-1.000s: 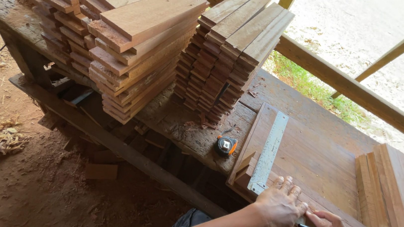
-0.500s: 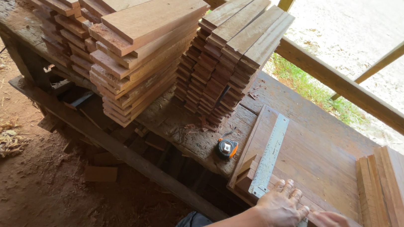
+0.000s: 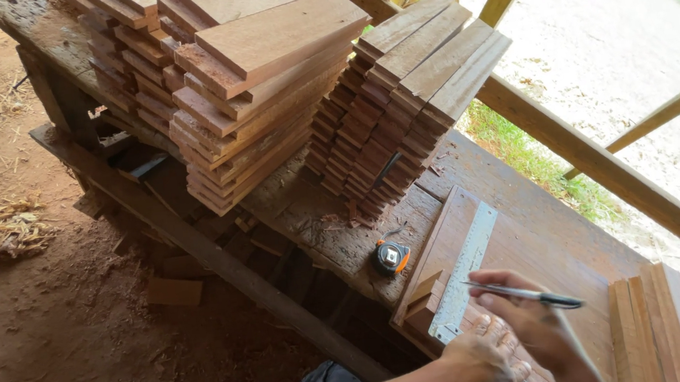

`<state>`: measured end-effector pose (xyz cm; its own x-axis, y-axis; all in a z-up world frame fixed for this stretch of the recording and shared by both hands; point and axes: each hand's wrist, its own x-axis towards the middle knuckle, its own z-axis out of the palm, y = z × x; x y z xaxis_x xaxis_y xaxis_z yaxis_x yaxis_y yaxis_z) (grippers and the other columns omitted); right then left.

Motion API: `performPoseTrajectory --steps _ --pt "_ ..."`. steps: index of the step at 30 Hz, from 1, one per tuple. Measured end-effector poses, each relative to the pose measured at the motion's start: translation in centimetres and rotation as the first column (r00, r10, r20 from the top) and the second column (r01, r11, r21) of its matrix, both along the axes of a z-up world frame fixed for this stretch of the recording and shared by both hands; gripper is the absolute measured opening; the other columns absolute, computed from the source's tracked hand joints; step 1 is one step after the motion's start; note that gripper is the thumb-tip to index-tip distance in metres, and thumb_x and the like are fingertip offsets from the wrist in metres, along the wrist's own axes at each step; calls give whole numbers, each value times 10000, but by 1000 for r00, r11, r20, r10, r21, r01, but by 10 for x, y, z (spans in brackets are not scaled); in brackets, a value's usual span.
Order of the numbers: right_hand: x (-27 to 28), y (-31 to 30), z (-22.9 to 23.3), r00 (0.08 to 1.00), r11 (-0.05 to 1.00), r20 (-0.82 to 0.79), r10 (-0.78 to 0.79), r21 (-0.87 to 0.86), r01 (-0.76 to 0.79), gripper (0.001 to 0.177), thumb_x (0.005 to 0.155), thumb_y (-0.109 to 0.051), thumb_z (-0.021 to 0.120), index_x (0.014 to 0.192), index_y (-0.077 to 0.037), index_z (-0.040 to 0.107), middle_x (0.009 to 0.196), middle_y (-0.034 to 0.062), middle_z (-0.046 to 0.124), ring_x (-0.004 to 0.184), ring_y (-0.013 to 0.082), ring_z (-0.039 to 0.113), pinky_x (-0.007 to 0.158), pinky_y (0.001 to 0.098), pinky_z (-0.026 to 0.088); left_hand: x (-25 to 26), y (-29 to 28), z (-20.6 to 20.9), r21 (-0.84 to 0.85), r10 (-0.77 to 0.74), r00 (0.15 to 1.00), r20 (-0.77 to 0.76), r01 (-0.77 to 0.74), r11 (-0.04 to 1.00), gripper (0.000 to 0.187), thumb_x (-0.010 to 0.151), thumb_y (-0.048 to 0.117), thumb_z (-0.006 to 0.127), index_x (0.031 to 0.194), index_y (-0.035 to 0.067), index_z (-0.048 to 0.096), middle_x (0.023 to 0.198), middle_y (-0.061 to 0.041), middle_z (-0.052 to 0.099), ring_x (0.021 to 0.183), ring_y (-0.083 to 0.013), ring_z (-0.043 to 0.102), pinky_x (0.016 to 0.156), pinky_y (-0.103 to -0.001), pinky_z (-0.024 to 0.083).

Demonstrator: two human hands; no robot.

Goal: Measure and mark wooden boards using a speed square and a pen on a workbench.

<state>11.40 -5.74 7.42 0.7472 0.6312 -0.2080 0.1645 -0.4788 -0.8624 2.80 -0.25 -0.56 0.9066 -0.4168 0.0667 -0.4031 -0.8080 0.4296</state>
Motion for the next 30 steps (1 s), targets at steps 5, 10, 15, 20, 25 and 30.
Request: performPoseTrajectory --steps 5,10,15,20,25,30 --pt "9 25 -27 992 975 64 106 -202 -91 229 900 -53 672 1123 -3 691 1051 192 825 990 274 802 818 388 688 7 -7 -17 35 26 991 129 -31 999 515 1031 273 392 1504 114 521 1431 -240 611 1363 -362 555 1154 -542 360" --pt "-2 33 -14 944 925 220 246 -346 -160 202 916 -189 684 1056 -47 718 859 90 772 680 150 668 636 290 566 8 -7 -19 -52 27 994 104 -22 998 547 1003 299 403 1506 111 505 1544 -251 478 1456 -377 439 1258 -607 154" --pt "-6 38 -9 920 900 262 292 -400 -172 205 920 -229 686 1038 -71 744 759 42 732 585 125 562 539 279 459 2 -3 -12 -99 43 992 118 -31 995 526 978 258 433 1440 48 573 1437 -245 608 1285 -385 607 1106 -599 373" --pt "-8 43 -6 899 870 258 355 -442 -217 183 946 -248 650 1030 -98 713 735 29 700 592 132 560 549 295 450 -4 0 0 -115 46 998 39 -42 992 532 950 244 461 1432 46 571 1451 -220 608 1269 -346 626 1019 -538 451" --pt "-8 44 -13 870 839 274 410 -487 -242 177 970 -286 610 1007 -121 660 749 7 651 645 132 552 598 307 449 -8 -4 -7 -158 104 991 86 -90 983 535 860 196 584 1365 24 618 1330 -267 658 1141 -401 667 1040 -597 403" --pt "1 41 -27 865 829 250 436 -486 -277 179 1000 -309 561 1025 -137 602 828 10 667 703 132 578 644 312 473 -20 6 8 -150 78 995 62 -68 986 556 860 160 567 1391 -4 587 1336 -272 646 1095 -379 679 901 -525 494"
